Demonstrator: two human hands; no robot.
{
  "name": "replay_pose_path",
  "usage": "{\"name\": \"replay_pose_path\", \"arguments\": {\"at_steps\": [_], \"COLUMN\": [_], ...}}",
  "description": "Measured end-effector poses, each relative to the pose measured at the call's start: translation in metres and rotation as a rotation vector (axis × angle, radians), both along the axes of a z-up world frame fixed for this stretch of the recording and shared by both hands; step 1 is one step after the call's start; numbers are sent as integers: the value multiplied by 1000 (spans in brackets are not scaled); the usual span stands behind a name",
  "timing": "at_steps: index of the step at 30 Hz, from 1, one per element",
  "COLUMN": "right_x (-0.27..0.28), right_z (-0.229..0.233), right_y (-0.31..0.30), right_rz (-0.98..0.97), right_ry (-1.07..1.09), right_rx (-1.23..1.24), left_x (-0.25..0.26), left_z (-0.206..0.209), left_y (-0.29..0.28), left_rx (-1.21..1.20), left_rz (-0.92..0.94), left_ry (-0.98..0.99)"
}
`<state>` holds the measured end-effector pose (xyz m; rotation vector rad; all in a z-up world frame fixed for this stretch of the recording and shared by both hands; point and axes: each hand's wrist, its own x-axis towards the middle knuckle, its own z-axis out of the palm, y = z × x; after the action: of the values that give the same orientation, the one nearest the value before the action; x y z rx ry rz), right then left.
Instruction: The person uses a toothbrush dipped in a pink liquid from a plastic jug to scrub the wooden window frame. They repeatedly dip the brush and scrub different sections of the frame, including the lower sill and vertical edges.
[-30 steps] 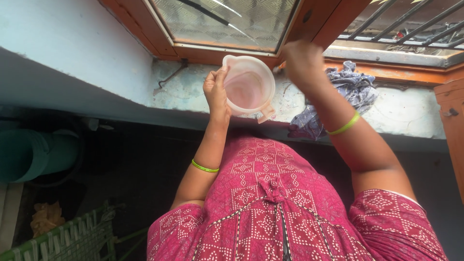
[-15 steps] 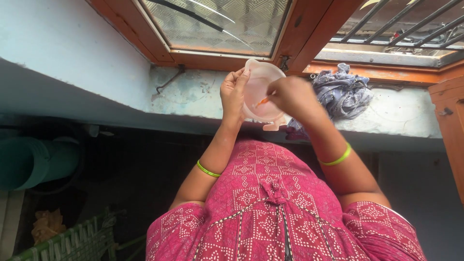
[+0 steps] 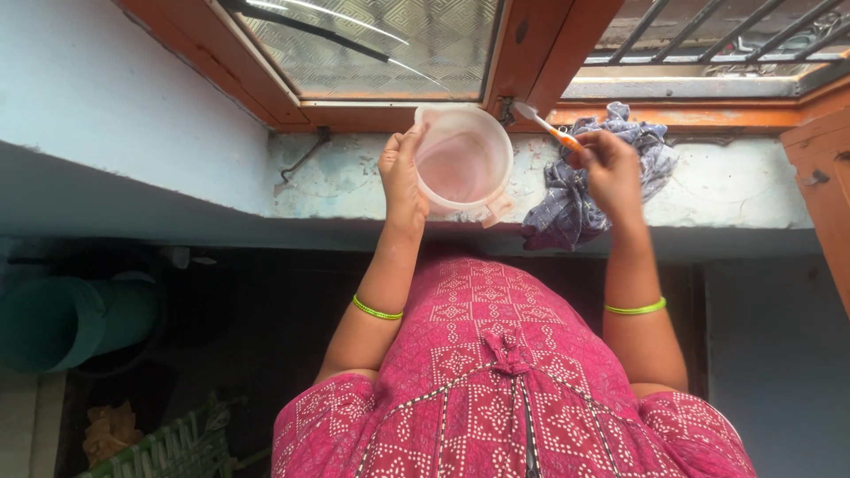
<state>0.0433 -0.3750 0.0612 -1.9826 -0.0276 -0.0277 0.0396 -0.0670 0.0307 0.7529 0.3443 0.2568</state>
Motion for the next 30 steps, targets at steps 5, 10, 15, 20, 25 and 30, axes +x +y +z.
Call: {"name": "replay_pose_path", "arguments": {"at_steps": [5, 10, 15, 20, 25, 30], "right_x": [-1, -20, -35, -42, -45, -37], "right_z": [-67, -106, -104, -87, -84, -89], "right_y": [20, 52, 68, 90, 114, 123], "right_rz": [-17, -52, -56, -54, -86, -146], "right_ry": [39, 198, 378, 511, 548, 557], "right_rx": [220, 440, 602, 927, 859, 892], "left_x": [-2, -13, -21, -34, -45, -44], "left_z": [-2, -1, 6, 11, 15, 18], "left_y": [2, 2, 9, 16, 23, 31], "left_rx": [11, 3, 13, 30, 40, 47], "left_rz": [-7, -20, -1, 18, 41, 51], "left_ry": [-26, -9, 44, 43, 83, 132]}}
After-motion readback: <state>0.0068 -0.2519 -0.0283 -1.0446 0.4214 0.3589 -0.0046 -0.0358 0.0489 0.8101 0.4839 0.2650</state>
